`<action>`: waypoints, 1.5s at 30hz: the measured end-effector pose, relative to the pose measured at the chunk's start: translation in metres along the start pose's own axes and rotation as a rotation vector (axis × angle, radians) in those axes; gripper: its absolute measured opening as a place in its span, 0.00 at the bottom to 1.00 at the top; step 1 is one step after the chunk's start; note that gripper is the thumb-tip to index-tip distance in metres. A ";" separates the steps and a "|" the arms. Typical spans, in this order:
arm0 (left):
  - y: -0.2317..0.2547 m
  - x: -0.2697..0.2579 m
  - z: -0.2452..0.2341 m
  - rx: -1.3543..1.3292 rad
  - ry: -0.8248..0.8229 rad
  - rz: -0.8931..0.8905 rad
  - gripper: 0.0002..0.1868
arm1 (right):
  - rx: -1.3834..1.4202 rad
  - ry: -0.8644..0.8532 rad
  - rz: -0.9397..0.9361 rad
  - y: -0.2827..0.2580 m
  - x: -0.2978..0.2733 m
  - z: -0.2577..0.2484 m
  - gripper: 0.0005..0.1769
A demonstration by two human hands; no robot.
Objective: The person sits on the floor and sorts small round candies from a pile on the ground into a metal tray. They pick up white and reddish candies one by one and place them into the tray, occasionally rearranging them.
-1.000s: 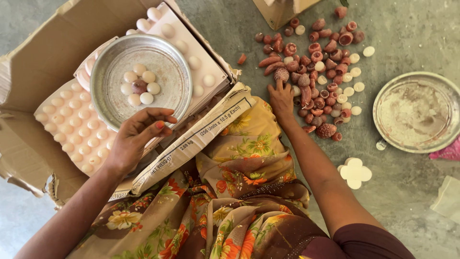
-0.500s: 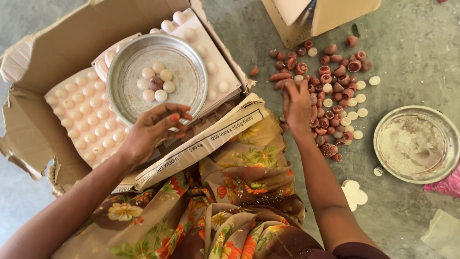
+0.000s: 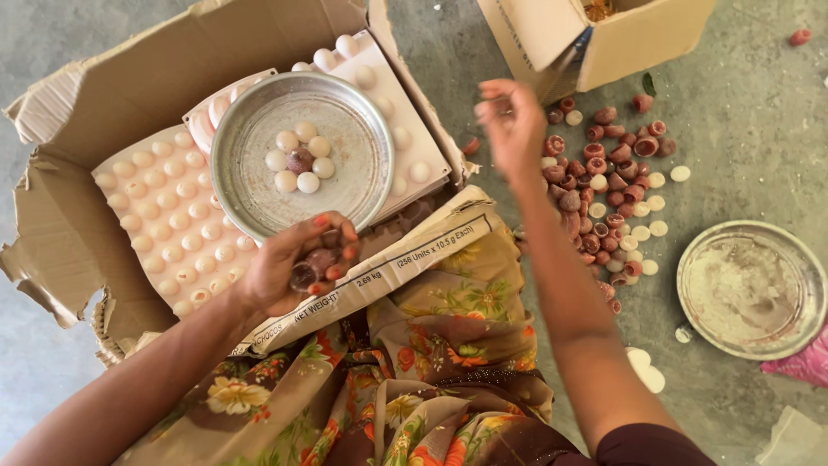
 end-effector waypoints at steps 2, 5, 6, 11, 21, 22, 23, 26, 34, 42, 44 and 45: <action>0.008 -0.009 -0.010 0.047 0.093 0.029 0.22 | -0.419 0.029 0.017 0.084 0.036 -0.024 0.20; 0.024 -0.020 -0.022 0.114 0.221 0.089 0.22 | -0.774 -0.055 0.054 0.180 0.064 -0.036 0.35; 0.029 -0.023 -0.027 0.135 0.263 0.107 0.22 | -0.781 -0.082 0.073 0.197 0.062 -0.039 0.41; 0.037 -0.033 -0.037 0.138 0.340 0.164 0.21 | -1.157 -0.147 0.246 0.241 0.076 -0.030 0.36; 0.040 -0.025 -0.044 0.181 0.389 0.144 0.22 | -1.353 -0.184 -0.070 0.241 0.042 -0.012 0.20; 0.040 -0.022 -0.043 0.195 0.386 0.145 0.23 | -1.311 -0.148 -0.185 0.229 0.038 -0.014 0.20; 0.040 -0.020 -0.042 0.209 0.384 0.146 0.23 | -1.247 -0.108 -0.183 0.217 0.036 -0.018 0.22; 0.038 -0.013 -0.035 0.248 0.346 0.150 0.28 | -0.980 0.027 -0.197 0.142 0.023 -0.024 0.24; 0.012 0.016 0.002 0.294 0.127 0.013 0.47 | -0.184 -0.141 -0.685 -0.139 -0.071 0.034 0.16; -0.023 0.020 -0.006 0.105 0.041 -0.028 0.38 | -0.449 -0.470 -0.926 -0.193 -0.151 0.091 0.14; -0.018 0.016 -0.017 0.079 0.062 0.003 0.31 | -0.333 -0.391 -0.874 -0.162 -0.133 0.063 0.07; -0.014 0.014 -0.023 0.063 0.073 0.019 0.28 | -0.172 -0.142 -0.793 -0.139 -0.113 0.035 0.11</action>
Point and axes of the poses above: each hand's wrist, its own x-axis towards the middle knuckle, its own z-axis out of the palm, y = z × x, the point moved 6 cm from there along x, towards the middle knuckle, and after that the axes turned 11 degrees about z, right-handed, at the moved point
